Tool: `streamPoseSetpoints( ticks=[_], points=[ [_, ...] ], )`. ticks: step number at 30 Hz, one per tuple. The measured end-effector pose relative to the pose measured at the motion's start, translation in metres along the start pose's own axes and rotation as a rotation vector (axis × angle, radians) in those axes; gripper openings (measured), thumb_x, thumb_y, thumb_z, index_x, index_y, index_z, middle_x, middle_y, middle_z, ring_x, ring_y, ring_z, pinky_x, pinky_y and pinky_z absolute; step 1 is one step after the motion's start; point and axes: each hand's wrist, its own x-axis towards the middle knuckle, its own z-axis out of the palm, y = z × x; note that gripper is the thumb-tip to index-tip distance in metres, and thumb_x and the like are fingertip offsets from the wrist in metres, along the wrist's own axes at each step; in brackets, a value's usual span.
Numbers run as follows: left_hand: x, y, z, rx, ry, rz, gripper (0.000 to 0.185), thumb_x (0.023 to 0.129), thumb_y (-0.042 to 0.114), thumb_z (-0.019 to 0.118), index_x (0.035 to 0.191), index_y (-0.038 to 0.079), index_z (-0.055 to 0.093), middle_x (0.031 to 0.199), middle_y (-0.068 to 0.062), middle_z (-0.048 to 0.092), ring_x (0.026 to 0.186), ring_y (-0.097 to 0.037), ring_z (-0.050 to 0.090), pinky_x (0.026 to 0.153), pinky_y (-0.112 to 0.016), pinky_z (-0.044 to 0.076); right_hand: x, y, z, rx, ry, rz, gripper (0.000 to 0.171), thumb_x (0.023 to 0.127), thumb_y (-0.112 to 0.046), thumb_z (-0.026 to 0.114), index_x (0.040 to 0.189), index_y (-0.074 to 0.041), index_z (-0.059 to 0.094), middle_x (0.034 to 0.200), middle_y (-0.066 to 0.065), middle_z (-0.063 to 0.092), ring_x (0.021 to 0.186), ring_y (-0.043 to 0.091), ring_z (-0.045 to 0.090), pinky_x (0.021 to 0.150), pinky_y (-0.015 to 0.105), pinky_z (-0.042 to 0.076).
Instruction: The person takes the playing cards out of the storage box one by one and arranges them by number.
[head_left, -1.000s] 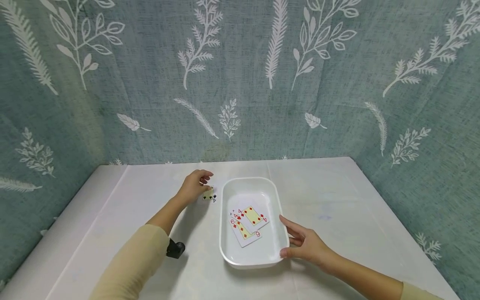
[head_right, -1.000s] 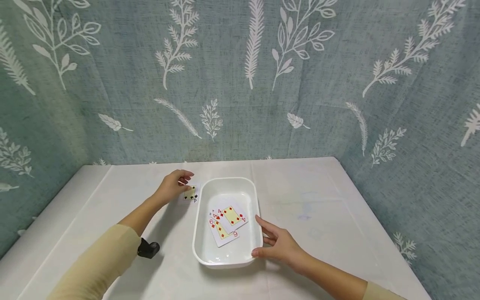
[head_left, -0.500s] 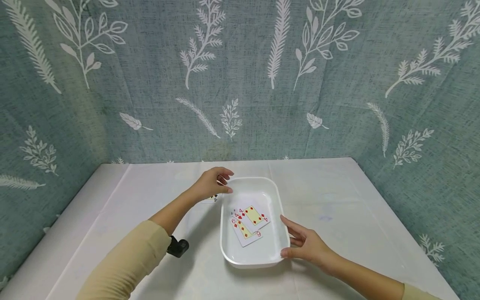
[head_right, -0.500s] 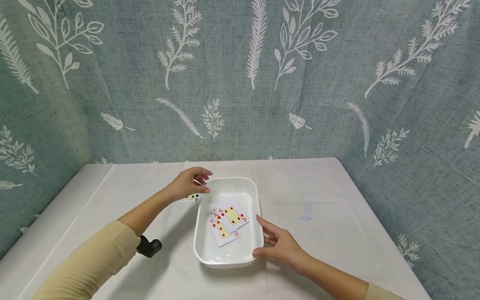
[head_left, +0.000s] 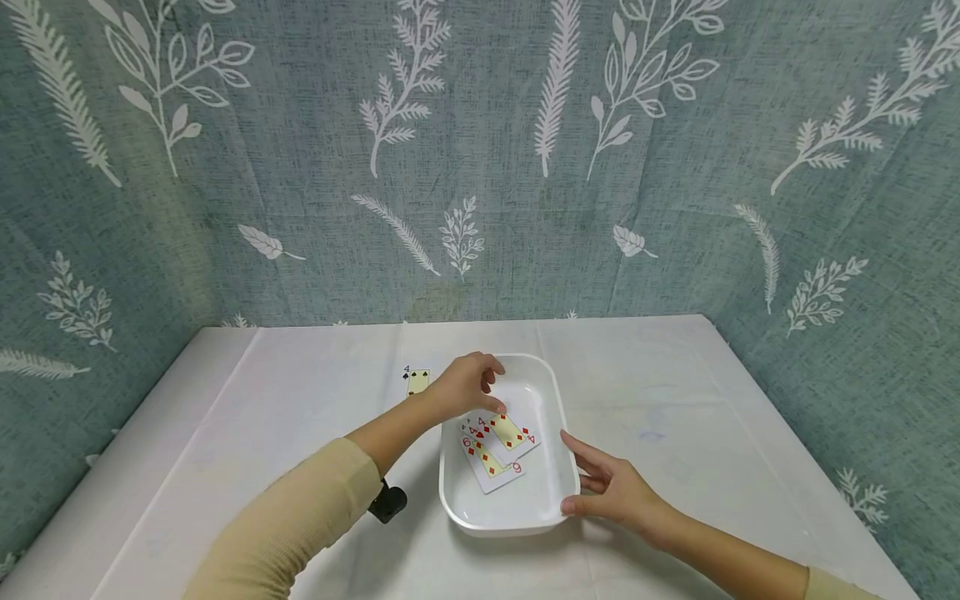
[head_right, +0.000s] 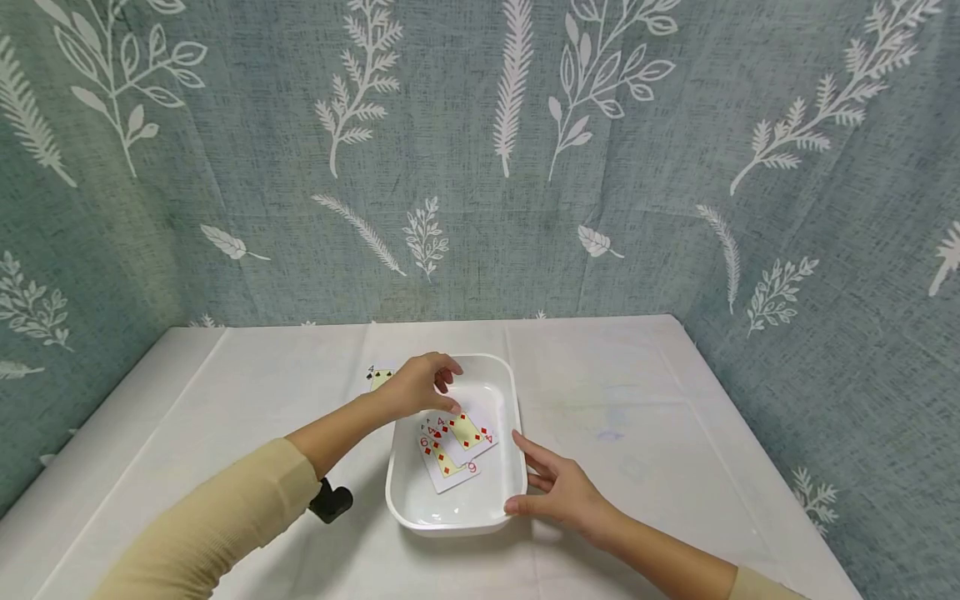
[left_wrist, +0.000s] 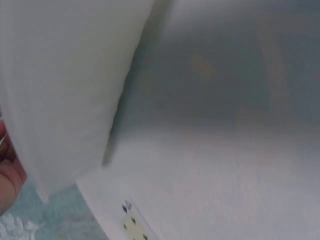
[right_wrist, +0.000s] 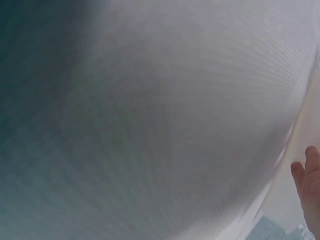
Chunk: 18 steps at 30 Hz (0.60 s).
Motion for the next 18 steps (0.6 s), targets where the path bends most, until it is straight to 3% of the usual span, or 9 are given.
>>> streamPoseSetpoints(
  ticks=[9, 18],
  points=[
    [0.007, -0.002, 0.018, 0.365, -0.152, -0.078, 0.059, 0.067, 0.038, 0.085, 0.109, 0.003, 0.064, 0.091, -0.003, 0.061, 0.08, -0.014, 0.054, 0.075, -0.027, 0.048, 0.002, 0.0, -0.001, -0.017, 0.006, -0.003, 0.096, 0.073, -0.013, 0.081, 0.148, -0.001, 0.022, 0.143, 0.033, 0.031, 0.123, 0.043, 0.048, 0.085, 0.03, 0.052],
    [0.002, -0.002, 0.026, 0.462, -0.189, -0.151, 0.053, 0.066, 0.047, 0.082, 0.098, 0.009, 0.063, 0.083, 0.002, 0.057, 0.072, -0.013, 0.051, 0.068, -0.025, 0.045, 0.001, 0.002, 0.0, -0.021, 0.007, -0.016, 0.095, 0.074, -0.014, 0.081, 0.148, 0.001, 0.023, 0.142, 0.035, 0.03, 0.122, 0.045, 0.047, 0.085, 0.029, 0.052]
  ],
)
